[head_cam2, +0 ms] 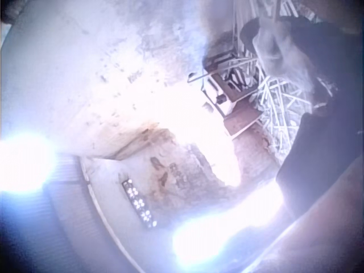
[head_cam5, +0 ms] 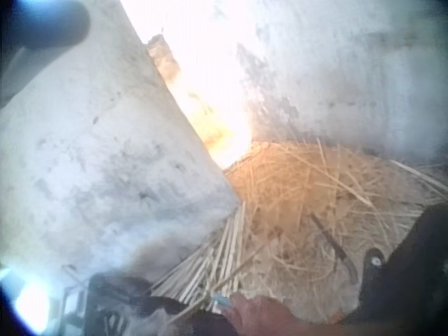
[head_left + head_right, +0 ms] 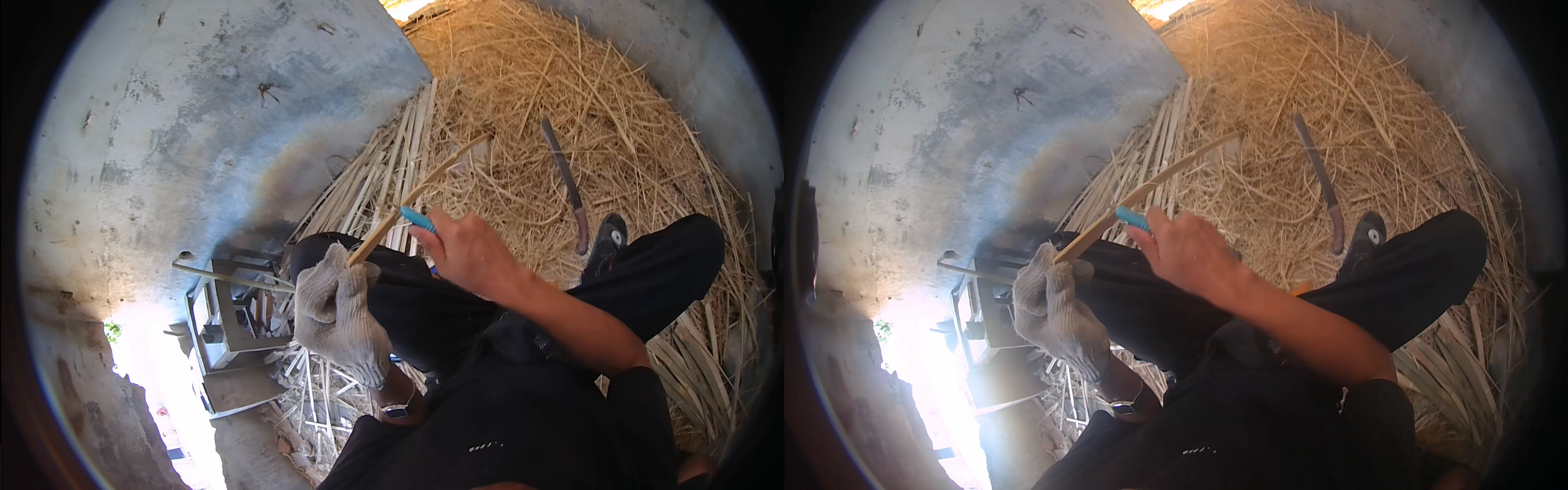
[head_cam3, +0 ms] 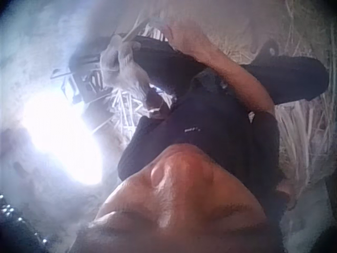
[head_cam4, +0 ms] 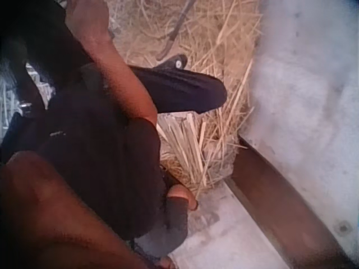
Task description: The person sits on a straw-covered floor and uses a utility knife to shave thin strips from a bamboo stick. They hold the stick with a gloved left hand and repeatedly scrape the blade along its length, producing fine shavings.
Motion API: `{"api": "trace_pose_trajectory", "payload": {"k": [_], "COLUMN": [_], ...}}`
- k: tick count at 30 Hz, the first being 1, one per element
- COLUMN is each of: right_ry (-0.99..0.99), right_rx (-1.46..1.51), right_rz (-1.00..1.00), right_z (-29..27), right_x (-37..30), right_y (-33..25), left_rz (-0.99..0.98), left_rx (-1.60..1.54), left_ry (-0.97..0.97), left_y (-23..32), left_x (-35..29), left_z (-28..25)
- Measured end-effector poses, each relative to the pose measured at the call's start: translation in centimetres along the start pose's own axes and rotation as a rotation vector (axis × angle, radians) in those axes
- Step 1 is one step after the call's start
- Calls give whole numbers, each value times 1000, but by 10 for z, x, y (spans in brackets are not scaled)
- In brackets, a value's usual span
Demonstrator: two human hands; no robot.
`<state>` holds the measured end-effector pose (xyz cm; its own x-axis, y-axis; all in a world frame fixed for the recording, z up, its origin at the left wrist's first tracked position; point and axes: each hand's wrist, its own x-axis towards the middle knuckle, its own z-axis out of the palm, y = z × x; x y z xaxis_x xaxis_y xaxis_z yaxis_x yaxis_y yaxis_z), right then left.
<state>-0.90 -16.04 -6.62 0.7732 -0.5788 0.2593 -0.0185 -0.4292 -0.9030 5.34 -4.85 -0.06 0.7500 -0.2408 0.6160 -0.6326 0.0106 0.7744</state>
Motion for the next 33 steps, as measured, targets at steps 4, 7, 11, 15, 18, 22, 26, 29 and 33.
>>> {"api": "trace_pose_trajectory", "payload": {"k": [4, 7, 11, 15, 18, 22, 26, 29, 33], "right_ry": [-50, -30, -44, -71, -121, 16, 147, 80, 62], "right_rx": [-98, -208, -254, -193, -609, -542, -112, 65, -87], "right_rz": [-10, -67, 67, 85, 21, 363, 328, -128, -126], "right_z": [-2, -6, -5, 0, -14, -85, -68, -60, -45], "right_x": [-2, 6, 15, 11, 27, -3, 5, -10, -20], "right_y": [-17, 10, 0, -16, 140, 178, 77, 7, -8], "left_rz": [26, 95, 24, 52, 38, 134, 175, 79, 98], "left_rx": [-22, 53, 85, 94, 71, 0, -167, -344, -334], "left_ry": [22, -10, 3, -1, -31, -89, -162, -256, -234], "left_y": [-12, -12, -7, -8, 0, -13, -19, -14, -30], "left_x": [7, 6, 9, 15, 9, 9, 20, 22, 22], "left_z": [-4, -10, -8, -8, 2, 2, 10, 23, 35]}}
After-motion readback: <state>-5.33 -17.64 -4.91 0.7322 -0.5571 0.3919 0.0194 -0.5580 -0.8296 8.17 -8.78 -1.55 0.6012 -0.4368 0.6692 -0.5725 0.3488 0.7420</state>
